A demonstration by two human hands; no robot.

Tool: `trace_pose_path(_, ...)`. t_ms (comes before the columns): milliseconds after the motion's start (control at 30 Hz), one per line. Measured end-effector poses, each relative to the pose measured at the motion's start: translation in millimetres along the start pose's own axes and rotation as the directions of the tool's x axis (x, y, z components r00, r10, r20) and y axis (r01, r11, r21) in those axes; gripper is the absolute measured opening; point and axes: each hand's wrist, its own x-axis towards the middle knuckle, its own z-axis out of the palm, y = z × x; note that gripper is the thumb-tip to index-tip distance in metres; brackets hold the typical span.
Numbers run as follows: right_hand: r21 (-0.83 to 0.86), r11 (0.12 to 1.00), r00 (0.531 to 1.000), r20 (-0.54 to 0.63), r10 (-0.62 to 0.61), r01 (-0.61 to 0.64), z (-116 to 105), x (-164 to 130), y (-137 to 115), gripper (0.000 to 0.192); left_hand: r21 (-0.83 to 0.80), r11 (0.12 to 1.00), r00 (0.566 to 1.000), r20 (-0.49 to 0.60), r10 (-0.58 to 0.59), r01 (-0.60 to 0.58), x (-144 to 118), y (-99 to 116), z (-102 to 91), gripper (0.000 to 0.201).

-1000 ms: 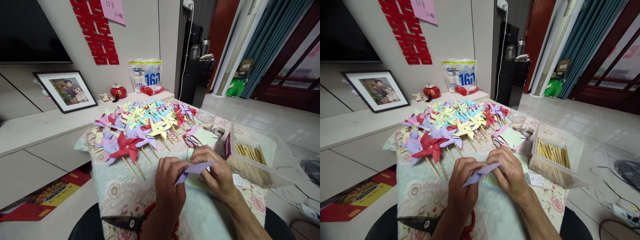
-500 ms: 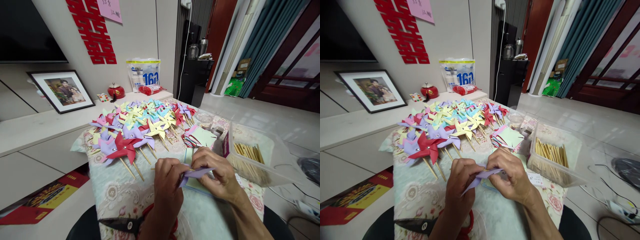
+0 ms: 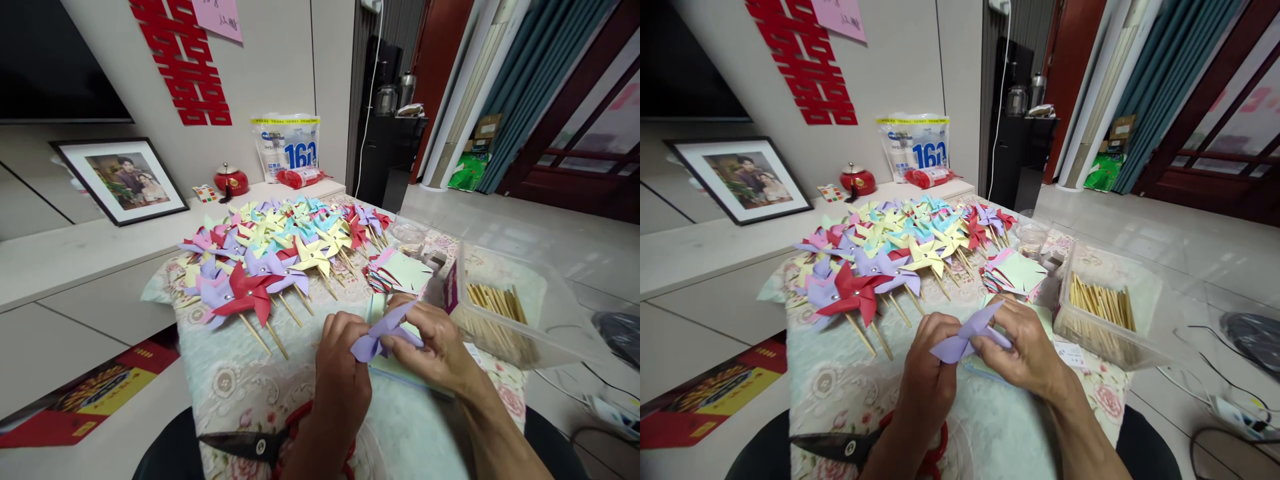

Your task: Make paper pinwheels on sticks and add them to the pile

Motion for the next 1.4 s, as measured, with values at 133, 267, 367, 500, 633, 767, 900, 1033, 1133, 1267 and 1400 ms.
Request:
trace_pose_path(133, 0.074, 0.969, 0.97, 0.088, 0.228, -0.235, 2, -2, 7, 0.011, -0.136, 0.964, 0.973, 0.081, -0.218, 0.228, -2, -3, 3.1, 0.016)
trace_pose_path(267, 0.219, 0.843, 0.869, 0.198, 0.454, -0.491, 5, -4, 15, 0.023, -0.353, 0.714, 0.793, 0.18, -0.582, 0.605, -4, -8, 9.1, 0.003)
trace_pose_path(367, 0.3, 0.754, 0.81, 0.269, 0.521, -0.585, 6, -6, 18, 0.025, -0.424, 0.491, 0.63, 0.301, -0.716, 0.761, -4, -10, 12.5, 0.013)
trace_pose_path(500, 0.31, 0.715, 0.778, 0.301, 0.552, -0.627, 5, -7, 17, 0.025, -0.468, 0.422, 0.601, 0.348, -0.719, 0.776, -2, -7, 12.8, 0.01)
trace_pose_path(633, 0.302, 0.697, 0.759, 0.293, 0.581, -0.65, 4, -5, 16, 0.024, -0.533, 0.343, 0.573, 0.359, -0.737, 0.774, 1, 3, 12.1, 0.014)
trace_pose_path(767, 0.294, 0.68, 0.741, 0.264, 0.617, -0.671, 7, -3, 18, 0.028, -0.605, 0.274, 0.576, 0.385, -0.721, 0.748, 4, 9, 11.9, 0.024)
trace_pose_path(900, 0.355, 0.704, 0.786, 0.212, 0.581, -0.615, 9, -5, 22, 0.026, -0.632, 0.257, 0.579, 0.375, -0.724, 0.731, 2, 2, 10.9, 0.027)
trace_pose_path(1033, 0.409, 0.723, 0.819, 0.125, 0.561, -0.557, 8, -10, 29, 0.044, -0.666, 0.241, 0.598, 0.378, -0.707, 0.706, 1, -5, 7.6, 0.021)
trace_pose_path(1133, 0.356, 0.791, 0.855, 0.051, 0.516, -0.498, 7, -11, 31, 0.04, -0.703, 0.183, 0.584, 0.385, -0.714, 0.687, 5, -4, 5.8, 0.021)
trace_pose_path(1267, 0.189, 0.907, 0.919, -0.052, 0.392, -0.376, 9, -9, 30, 0.029, -0.713, 0.122, 0.553, 0.41, -0.725, 0.69, 7, 0, 6.1, 0.024)
trace_pose_path(1400, 0.122, 0.946, 0.947, -0.081, 0.311, -0.3, 12, -8, 31, 0.024, -0.688, 0.097, 0.528, 0.451, -0.72, 0.719, 6, 2, 7.0, 0.024)
